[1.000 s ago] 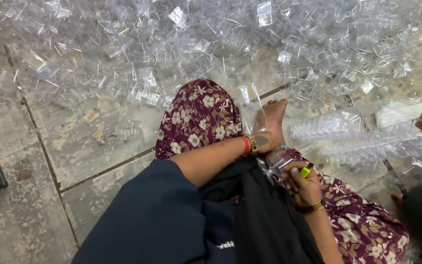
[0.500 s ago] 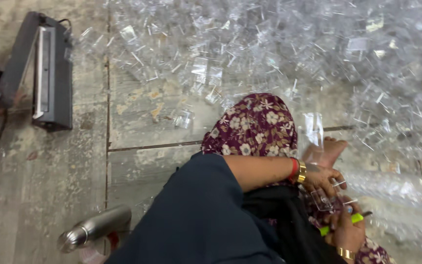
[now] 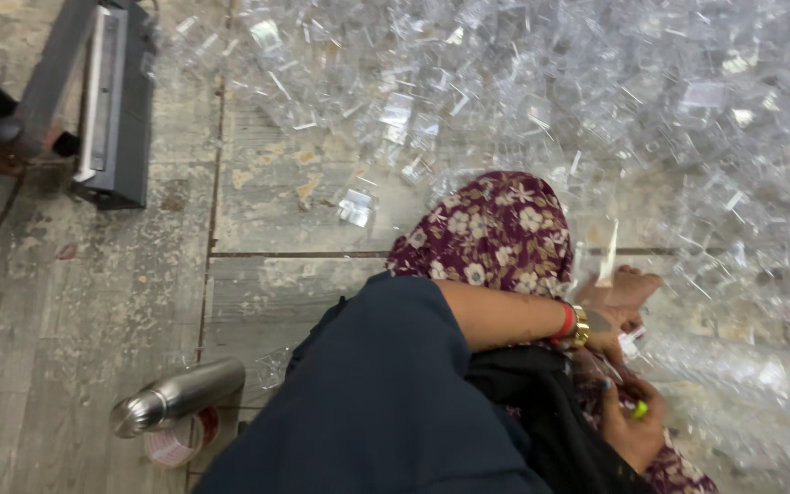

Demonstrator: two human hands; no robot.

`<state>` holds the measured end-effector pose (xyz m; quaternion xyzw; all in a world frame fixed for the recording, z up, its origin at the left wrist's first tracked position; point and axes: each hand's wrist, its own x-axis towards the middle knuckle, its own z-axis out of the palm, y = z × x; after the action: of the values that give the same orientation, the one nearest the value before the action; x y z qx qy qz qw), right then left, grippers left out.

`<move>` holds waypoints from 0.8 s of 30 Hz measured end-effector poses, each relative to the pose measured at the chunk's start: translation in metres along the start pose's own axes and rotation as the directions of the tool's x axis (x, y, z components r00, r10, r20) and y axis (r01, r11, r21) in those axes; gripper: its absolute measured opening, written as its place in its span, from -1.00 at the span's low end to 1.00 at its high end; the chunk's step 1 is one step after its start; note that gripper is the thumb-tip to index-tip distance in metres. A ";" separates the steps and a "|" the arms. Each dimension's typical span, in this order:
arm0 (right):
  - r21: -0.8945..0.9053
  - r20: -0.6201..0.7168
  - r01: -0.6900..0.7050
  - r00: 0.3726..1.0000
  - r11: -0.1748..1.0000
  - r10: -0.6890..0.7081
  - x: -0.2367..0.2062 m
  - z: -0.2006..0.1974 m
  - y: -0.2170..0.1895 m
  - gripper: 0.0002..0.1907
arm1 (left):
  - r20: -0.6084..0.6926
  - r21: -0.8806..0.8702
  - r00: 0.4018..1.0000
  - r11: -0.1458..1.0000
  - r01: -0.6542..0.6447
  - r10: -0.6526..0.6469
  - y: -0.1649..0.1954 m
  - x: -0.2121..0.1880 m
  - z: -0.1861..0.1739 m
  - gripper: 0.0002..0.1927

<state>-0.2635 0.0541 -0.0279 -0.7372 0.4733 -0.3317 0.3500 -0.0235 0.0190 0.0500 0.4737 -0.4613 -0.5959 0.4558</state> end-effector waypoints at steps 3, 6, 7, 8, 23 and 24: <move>0.029 -0.024 0.015 1.000 0.999 -0.015 -0.004 -0.004 -0.021 -0.71 | -0.077 -0.093 0.996 0.994 -0.062 0.055 -0.010 0.003 0.003 -0.45; -0.112 -0.072 0.182 0.979 0.977 -0.190 -0.011 -0.013 -0.041 -0.82 | 0.024 -0.435 1.000 0.900 0.017 -0.007 -0.026 0.004 0.007 -0.47; -0.069 -0.106 0.159 0.980 0.985 -0.166 -0.016 -0.014 -0.046 -0.82 | 0.112 -0.605 0.993 0.790 0.101 -0.041 -0.032 0.003 0.010 -0.48; -0.025 -0.142 0.142 0.979 0.990 -0.144 -0.018 -0.013 -0.050 -0.82 | 0.189 -0.733 0.980 0.656 0.183 -0.062 -0.038 0.002 0.009 -0.49; 0.346 -0.188 -0.023 0.978 0.938 0.094 -0.024 0.011 -0.080 -0.64 | 0.234 -0.634 0.972 0.755 0.166 -0.017 -0.028 -0.031 -0.006 -0.42; 0.356 -0.190 0.000 0.979 0.934 0.072 -0.020 0.010 -0.081 -0.61 | 0.220 -0.652 0.972 0.754 0.081 0.086 -0.019 -0.030 -0.006 -0.40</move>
<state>-0.2247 0.0997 0.0308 -0.6162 0.4520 -0.4773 0.4339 -0.0154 0.0508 0.0347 0.2083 -0.2743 -0.7712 0.5354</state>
